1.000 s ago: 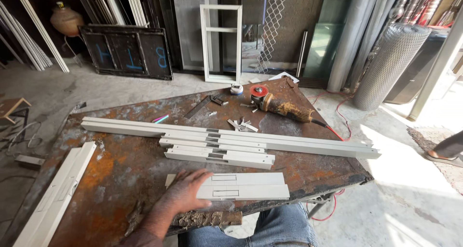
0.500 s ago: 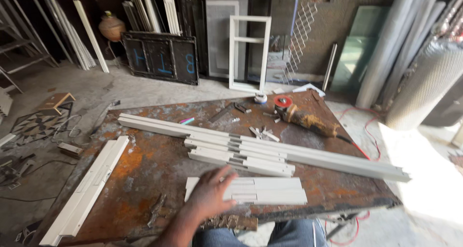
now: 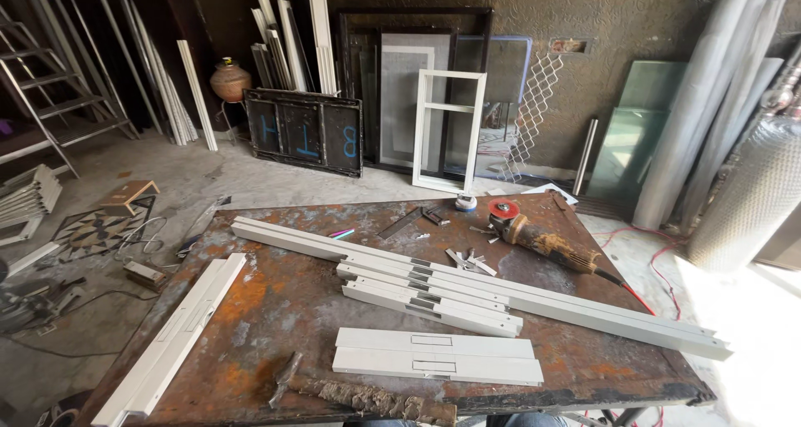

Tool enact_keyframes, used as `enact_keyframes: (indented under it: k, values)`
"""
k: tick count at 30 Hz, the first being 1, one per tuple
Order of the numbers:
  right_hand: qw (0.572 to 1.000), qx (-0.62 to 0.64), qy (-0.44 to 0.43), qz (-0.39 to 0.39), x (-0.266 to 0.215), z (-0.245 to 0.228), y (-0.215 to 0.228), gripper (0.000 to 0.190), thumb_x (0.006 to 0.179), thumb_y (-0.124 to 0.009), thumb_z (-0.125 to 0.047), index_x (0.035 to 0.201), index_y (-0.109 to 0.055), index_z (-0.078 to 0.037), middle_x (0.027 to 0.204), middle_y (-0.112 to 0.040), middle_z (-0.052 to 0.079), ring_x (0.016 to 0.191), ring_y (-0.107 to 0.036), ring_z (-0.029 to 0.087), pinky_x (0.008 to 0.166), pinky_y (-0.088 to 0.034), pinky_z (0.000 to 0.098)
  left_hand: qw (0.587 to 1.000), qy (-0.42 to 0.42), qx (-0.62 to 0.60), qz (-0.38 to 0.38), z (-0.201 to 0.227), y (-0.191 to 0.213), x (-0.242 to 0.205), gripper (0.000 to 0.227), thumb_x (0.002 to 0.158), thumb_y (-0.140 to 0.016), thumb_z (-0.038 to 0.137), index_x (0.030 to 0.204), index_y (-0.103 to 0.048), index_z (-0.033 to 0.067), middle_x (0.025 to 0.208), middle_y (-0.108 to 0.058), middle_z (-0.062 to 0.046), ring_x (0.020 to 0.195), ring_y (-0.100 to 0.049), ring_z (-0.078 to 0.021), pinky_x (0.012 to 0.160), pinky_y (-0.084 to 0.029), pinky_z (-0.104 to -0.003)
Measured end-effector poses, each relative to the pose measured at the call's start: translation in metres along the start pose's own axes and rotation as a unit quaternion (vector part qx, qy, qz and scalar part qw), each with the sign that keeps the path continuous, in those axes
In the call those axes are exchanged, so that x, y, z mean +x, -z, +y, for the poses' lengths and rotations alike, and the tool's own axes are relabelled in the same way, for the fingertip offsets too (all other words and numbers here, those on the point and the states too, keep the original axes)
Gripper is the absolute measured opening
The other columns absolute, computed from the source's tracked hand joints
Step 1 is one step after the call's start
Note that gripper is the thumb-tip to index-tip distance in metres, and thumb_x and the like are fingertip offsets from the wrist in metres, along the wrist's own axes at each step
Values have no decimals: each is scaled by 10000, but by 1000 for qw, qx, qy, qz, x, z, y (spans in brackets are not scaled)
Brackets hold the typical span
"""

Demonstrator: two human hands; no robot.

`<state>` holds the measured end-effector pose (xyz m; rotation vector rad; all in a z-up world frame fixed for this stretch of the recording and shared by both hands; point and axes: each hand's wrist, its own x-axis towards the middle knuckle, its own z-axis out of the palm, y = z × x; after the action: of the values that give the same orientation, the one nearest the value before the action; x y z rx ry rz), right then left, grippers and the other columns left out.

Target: The person assembles white aluminum window frame components on a workbench. They insert metal hardware into profile slots, use a screwdriver to tighten screws, and occasionally tap parts with a hammer. The person handles multiple frame pieces and small metal parts, aligning and securing them together.

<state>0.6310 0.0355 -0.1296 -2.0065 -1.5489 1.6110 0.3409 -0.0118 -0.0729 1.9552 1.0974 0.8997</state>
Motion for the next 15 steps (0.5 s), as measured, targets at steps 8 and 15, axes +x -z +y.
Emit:
enact_keyframes:
  k: [8,15]
  values:
    - [942,-188,261,101,-46,-47,-33,359,866,-758,-341,1156,-734,-130,1145,-753,86,1028,-716,267,860,-581,392,945,218,-159,185,-72,-36,-58,427,902,-705,290,1252,-672,48,1019,-609,-89,759,-460,-158,675,-383,-320]
    - [729,-334,571,178,-56,-146,-71,403,862,-698,-229,1208,-641,-30,1251,-667,161,1094,-609,352,920,-517,456,846,236,-241,413,-99,-27,-106,368,934,-667,269,1208,-695,26,847,-649,-82,573,-432,-97,528,-362,-263]
